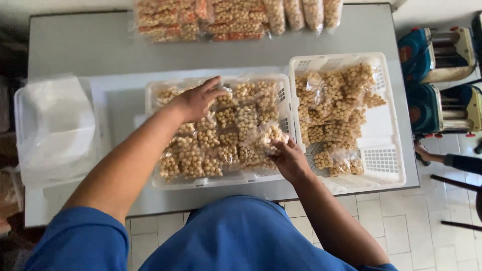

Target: Packing small sealed bags of snacks into a plastic crate for distribution.

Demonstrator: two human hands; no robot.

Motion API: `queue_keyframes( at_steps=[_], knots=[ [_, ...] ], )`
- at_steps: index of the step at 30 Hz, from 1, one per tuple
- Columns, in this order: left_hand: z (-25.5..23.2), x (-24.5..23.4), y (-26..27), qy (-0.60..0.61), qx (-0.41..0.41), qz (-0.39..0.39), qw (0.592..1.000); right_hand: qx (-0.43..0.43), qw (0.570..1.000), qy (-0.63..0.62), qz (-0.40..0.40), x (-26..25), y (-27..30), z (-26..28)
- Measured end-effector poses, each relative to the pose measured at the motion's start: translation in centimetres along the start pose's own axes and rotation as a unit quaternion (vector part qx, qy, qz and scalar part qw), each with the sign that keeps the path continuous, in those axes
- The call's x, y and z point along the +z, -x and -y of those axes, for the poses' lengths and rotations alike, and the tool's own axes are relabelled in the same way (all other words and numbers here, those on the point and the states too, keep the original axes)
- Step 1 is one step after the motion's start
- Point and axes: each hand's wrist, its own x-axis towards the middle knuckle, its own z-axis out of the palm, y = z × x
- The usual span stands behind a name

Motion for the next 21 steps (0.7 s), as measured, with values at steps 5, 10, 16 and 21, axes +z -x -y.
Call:
queue_keyframes(
  at_steps=[5,10,16,21],
  knots=[
    [6.0,1.0,-4.3,-0.309,0.103,-0.171,0.930,0.011,1.000,0.027,-0.001,-1.4,-1.2,-0.6],
    [10.1,4.9,-7.1,-0.362,0.117,-0.283,0.880,0.011,0.999,0.045,0.005,-0.9,-2.5,-0.6],
    [9.7,12.7,-6.7,-0.228,0.078,-0.180,0.954,-0.001,0.998,0.060,0.030,3.9,-2.1,0.8],
    [-4.9,8.5,1.4,0.376,-0.018,-0.095,0.922,-0.005,0.999,0.033,0.026,11.2,0.9,3.2]
  ],
)
